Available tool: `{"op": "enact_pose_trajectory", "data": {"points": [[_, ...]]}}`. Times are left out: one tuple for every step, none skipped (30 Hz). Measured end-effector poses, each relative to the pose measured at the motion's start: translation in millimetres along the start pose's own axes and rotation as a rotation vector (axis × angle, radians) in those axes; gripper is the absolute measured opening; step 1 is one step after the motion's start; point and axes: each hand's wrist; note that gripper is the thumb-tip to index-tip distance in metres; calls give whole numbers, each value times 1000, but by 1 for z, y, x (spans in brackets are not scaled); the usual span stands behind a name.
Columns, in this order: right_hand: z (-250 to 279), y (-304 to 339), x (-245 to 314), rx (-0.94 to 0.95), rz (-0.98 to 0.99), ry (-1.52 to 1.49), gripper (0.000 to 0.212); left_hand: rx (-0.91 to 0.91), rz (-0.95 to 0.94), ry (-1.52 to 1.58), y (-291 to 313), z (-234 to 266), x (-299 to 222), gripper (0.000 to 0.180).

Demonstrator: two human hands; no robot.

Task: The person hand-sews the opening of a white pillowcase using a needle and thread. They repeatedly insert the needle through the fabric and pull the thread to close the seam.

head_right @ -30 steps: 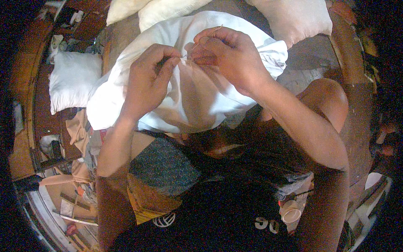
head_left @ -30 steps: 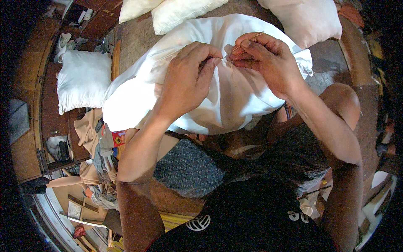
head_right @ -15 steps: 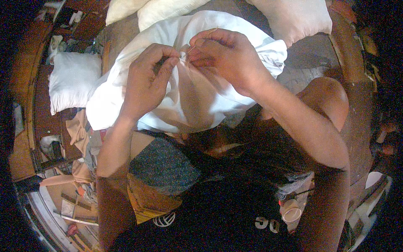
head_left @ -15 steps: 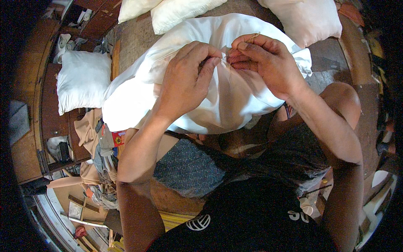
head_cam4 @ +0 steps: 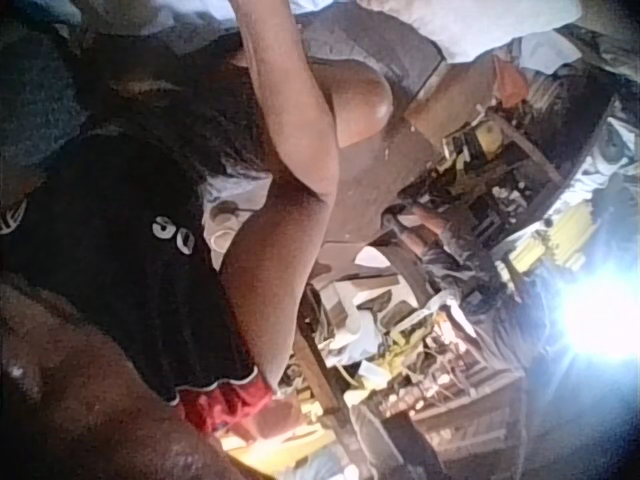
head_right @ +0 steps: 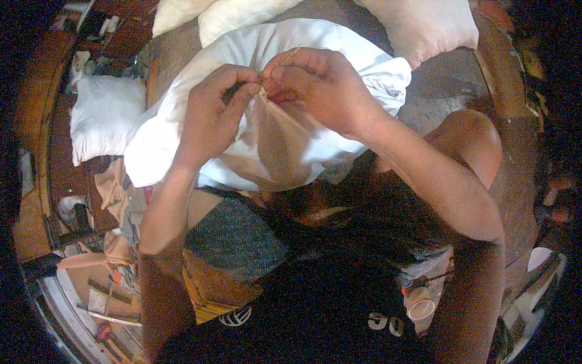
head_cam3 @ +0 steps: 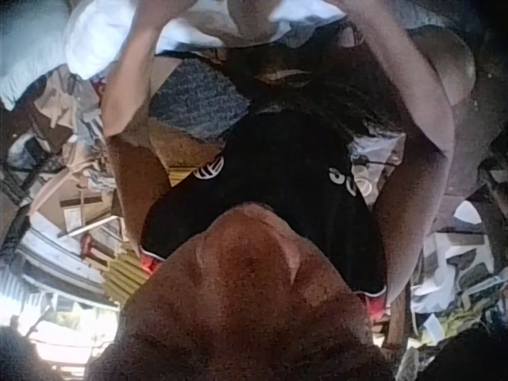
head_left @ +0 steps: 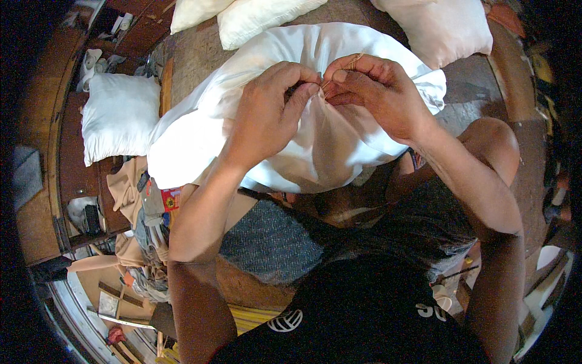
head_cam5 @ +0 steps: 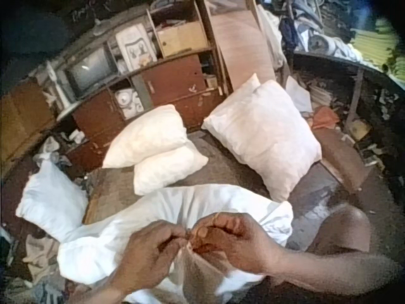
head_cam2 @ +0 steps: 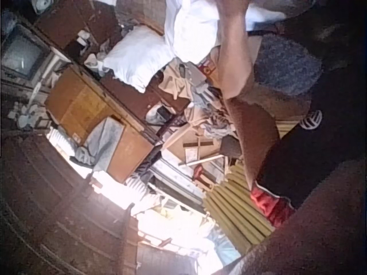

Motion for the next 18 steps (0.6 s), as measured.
{"op": "enact_pose_trajectory", "data": {"points": [[-1,-1,1,-9,-2,18,23,-6,11,16,0,1,0,10],[-3,-2,3,-21,-3,37,23,-10,20,33,-1,2,0,10],[-3,-3,6,-32,-4,55,23,-14,30,49,-2,3,0,10],[-3,-4,10,-70,-11,21,23,-9,20,52,-2,3,1,10],[-3,-6,15,-107,-20,-13,24,-6,11,56,-1,3,4,10],[-2,-7,20,-144,-28,-46,24,-3,3,60,-1,2,5,10],[-2,-8,25,-191,-38,68,25,2,-13,46,-1,3,4,10],[-2,-8,25,-226,-23,65,25,10,-28,34,-2,3,2,10],[-4,-8,25,-261,-8,63,25,17,-44,22,-2,3,0,10],[-5,-8,25,-296,7,60,25,22,-59,4,-2,3,0,10],[-5,-8,26,-289,14,110,25,27,-71,-17,-1,3,0,10],[-4,-8,26,-281,22,160,25,32,-83,-37,-1,3,0,10],[-3,-8,26,-274,29,211,25,35,-83,-36,-1,3,1,10],[-1,-9,25,-254,-10,258,24,37,-84,-33,-1,2,1,10],[1,-9,24,-235,-49,305,24,40,-86,-31,-1,2,1,10],[3,-9,22,-215,-88,352,24,34,-80,-18,-1,1,0,10],[5,-8,18,-121,48,522,24,28,-75,-10,-1,1,-2,10],[6,-5,12,-24,186,690,25,21,-69,-1,-1,1,-3,11]]}}
Point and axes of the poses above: each hand's wrist, its own y-axis away from the middle knuckle, its own z-axis out of the back of the hand, x = y × z, and after that the axes turned 5 degrees about y, right-handed
